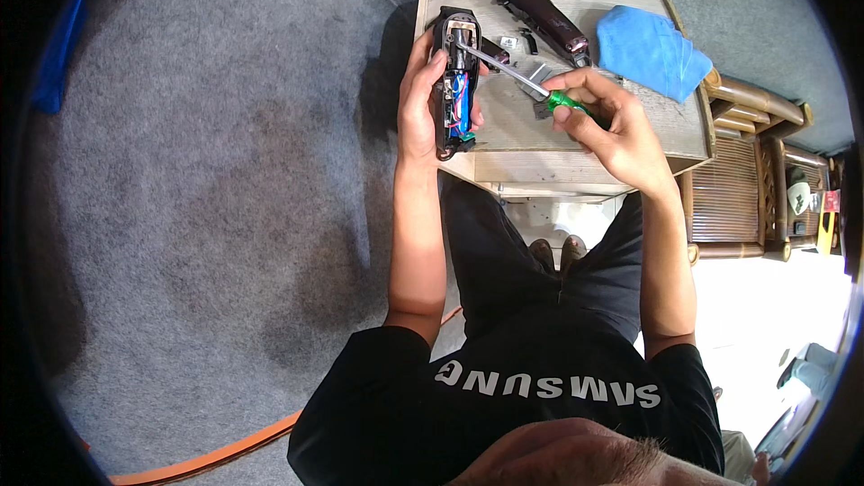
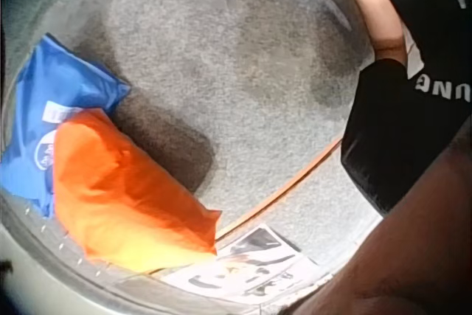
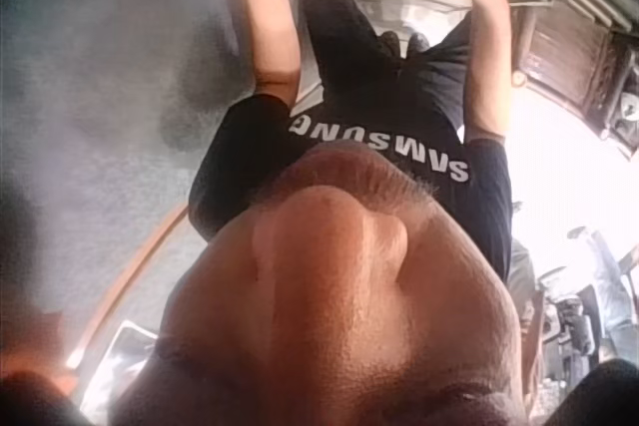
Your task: The person disassembles and repairs hair clippers using a screwdriver. The person uses the screwdriver to remove screws from the internal motor assembly, handles the clipper casing, and positions small metal components on a workbench.
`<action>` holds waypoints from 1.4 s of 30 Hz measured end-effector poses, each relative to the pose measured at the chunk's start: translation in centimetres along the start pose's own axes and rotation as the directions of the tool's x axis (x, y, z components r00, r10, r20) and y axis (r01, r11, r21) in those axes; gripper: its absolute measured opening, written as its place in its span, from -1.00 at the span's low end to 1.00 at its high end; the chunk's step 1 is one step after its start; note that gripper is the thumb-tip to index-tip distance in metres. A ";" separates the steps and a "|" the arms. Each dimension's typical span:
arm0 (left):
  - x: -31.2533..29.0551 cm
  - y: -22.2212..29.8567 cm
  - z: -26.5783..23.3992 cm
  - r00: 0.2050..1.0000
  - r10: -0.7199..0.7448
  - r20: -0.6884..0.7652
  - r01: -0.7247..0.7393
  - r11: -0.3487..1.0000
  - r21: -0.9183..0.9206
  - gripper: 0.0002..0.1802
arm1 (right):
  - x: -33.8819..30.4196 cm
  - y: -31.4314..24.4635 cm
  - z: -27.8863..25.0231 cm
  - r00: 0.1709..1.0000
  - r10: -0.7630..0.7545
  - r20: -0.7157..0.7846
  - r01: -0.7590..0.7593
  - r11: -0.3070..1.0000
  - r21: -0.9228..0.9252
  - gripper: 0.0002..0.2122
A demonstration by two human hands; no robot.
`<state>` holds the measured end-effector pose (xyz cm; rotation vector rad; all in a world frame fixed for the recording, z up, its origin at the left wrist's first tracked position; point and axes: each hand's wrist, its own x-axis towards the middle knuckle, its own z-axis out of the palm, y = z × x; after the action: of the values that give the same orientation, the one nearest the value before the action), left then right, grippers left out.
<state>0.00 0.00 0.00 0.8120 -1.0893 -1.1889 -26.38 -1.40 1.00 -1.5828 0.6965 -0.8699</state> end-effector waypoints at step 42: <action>0.7 -0.8 1.6 0.899 -0.077 -0.431 -0.022 0.975 -0.222 -0.42 | 3.3 0.6 5.5 0.980 -0.183 -0.076 0.151 0.938 -0.312 -0.73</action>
<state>-1.75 -0.76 -0.08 0.8686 -0.5640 -1.0595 -20.00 -1.21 0.46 -1.9051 0.8081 -1.0122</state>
